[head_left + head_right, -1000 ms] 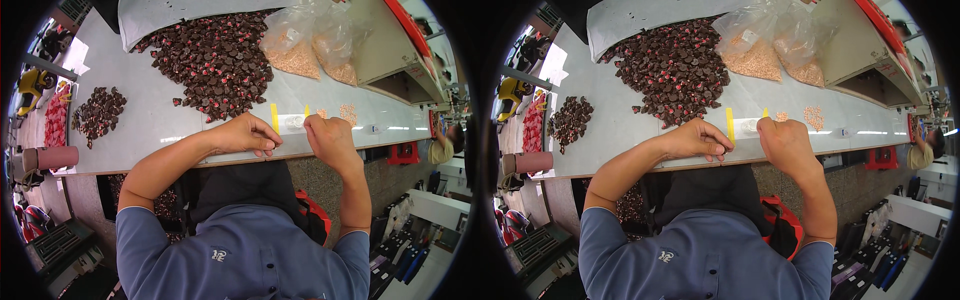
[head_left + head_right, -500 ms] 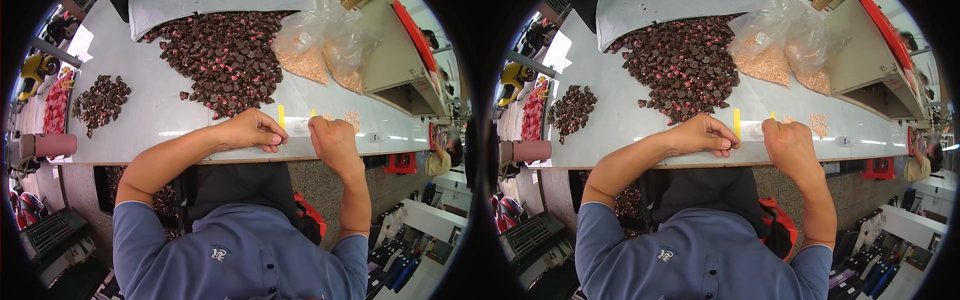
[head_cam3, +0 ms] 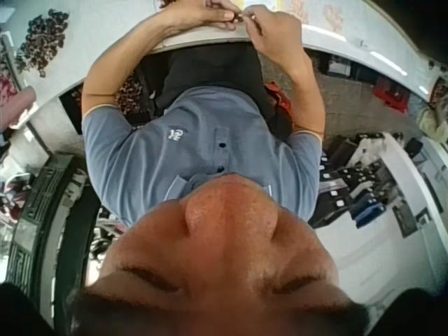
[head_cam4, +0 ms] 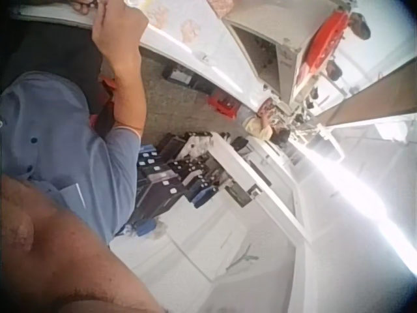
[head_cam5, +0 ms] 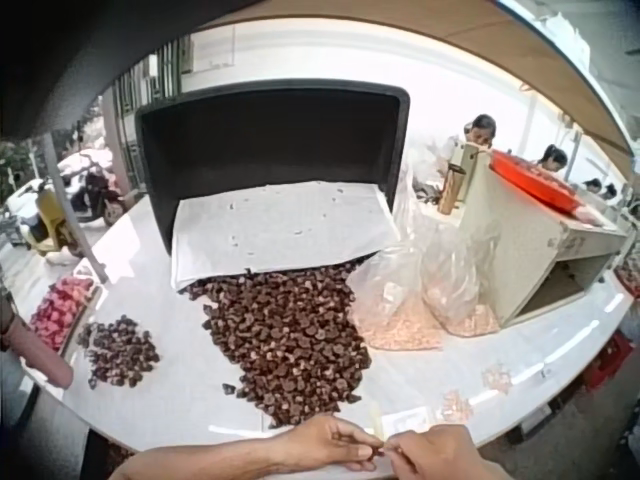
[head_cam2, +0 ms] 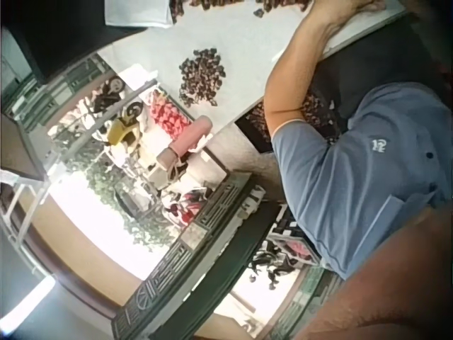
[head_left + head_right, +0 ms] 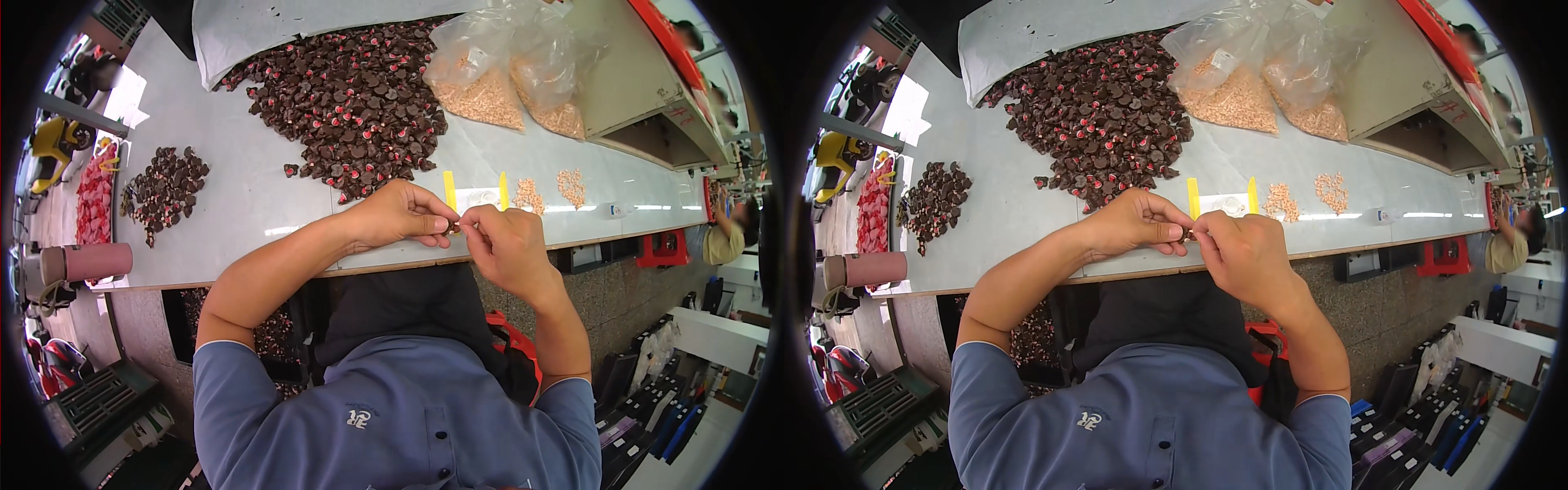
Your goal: Sorting and inspecting small plastic components on a workbench.
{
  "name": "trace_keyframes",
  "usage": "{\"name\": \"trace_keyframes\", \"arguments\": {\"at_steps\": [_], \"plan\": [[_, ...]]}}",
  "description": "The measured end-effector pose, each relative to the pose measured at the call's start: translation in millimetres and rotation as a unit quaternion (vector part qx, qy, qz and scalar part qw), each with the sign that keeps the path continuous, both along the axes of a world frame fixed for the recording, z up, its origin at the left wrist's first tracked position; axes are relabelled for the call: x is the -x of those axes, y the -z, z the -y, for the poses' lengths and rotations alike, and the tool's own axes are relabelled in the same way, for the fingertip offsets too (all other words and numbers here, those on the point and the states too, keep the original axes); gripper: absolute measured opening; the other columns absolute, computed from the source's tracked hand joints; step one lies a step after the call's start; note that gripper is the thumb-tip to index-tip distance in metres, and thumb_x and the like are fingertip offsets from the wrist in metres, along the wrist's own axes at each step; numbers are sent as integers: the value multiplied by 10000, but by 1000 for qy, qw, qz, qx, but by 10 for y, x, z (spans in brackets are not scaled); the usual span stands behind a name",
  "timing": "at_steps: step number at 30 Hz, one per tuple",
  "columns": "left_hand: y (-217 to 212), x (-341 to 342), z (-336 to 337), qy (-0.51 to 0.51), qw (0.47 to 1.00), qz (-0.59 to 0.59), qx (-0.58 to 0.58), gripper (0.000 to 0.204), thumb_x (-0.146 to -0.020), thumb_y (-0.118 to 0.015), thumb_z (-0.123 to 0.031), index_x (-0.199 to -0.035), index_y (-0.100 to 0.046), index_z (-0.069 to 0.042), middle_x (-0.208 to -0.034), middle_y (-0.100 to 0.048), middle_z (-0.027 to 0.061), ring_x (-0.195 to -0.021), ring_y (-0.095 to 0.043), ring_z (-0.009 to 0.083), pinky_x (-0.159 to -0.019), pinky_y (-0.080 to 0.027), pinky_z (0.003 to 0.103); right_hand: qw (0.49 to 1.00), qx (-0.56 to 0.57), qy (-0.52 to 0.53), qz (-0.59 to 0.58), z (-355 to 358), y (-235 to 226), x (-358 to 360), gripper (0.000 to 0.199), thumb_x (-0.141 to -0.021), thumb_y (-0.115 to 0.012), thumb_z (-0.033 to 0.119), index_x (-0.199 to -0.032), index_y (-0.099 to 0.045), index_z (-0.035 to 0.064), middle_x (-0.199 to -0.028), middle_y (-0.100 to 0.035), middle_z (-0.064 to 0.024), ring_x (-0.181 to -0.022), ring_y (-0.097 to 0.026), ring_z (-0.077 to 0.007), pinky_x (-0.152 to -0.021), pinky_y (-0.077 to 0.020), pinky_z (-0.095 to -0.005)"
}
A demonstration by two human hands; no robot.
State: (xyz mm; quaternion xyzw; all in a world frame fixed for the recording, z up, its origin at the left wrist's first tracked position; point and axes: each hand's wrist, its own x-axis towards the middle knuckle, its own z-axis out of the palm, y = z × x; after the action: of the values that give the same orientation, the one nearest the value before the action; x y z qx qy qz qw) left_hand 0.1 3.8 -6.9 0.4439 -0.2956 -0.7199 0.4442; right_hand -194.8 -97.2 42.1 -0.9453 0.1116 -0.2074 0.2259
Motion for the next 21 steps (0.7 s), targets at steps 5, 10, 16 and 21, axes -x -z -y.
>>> {"name": "trace_keyframes", "arguments": {"at_steps": [5, 10, 16, 21], "plan": [[4, 0, 0, -3, 1000, 7, -4, 249, -924, -668, -97, -1142, -664, 25, -1031, -710, 138, -897, -713, 188, -775, -576, 266, 1000, 7, 2, 3, -19, 53, -27, 126, -794, -691, 4, -867, -608, 64, -573, -577, -46, -470, -566, -217, -443, -400, -325], [8, -15, -3, 0, 1000, -7, -3, 236, -927, -661, -93, -1134, -673, 19, -1040, -709, 137, -883, -709, 182, -772, -574, 274, 992, -115, 48, 13, -30, 56, -21, 132, -845, -693, 26, -923, -586, 29, -555, -535, -50, -457, -508, -149, -457, -376, -294], [38, -29, -30, 8, 1000, -9, 17, 240, -895, -699, -93, -1099, -693, 32, -1013, -716, 142, -855, -709, 189, -755, -574, 284, 967, -237, 66, -72, -7, 54, -61, 248, -864, -715, 59, -1007, -516, 21, -581, -483, -33, -508, -459, -128, -502, -368, -269], [48, -39, 4, 36, 999, 6, 18, 231, -891, -703, -88, -1080, -691, 45, -1018, -713, 150, -851, -713, 194, -756, -581, 283, 983, -170, 46, -53, -2, 35, -36, 271, -854, -729, 66, -1020, -517, 30, -586, -477, -19, -526, -458, -93, -499, -355, -270]]}}
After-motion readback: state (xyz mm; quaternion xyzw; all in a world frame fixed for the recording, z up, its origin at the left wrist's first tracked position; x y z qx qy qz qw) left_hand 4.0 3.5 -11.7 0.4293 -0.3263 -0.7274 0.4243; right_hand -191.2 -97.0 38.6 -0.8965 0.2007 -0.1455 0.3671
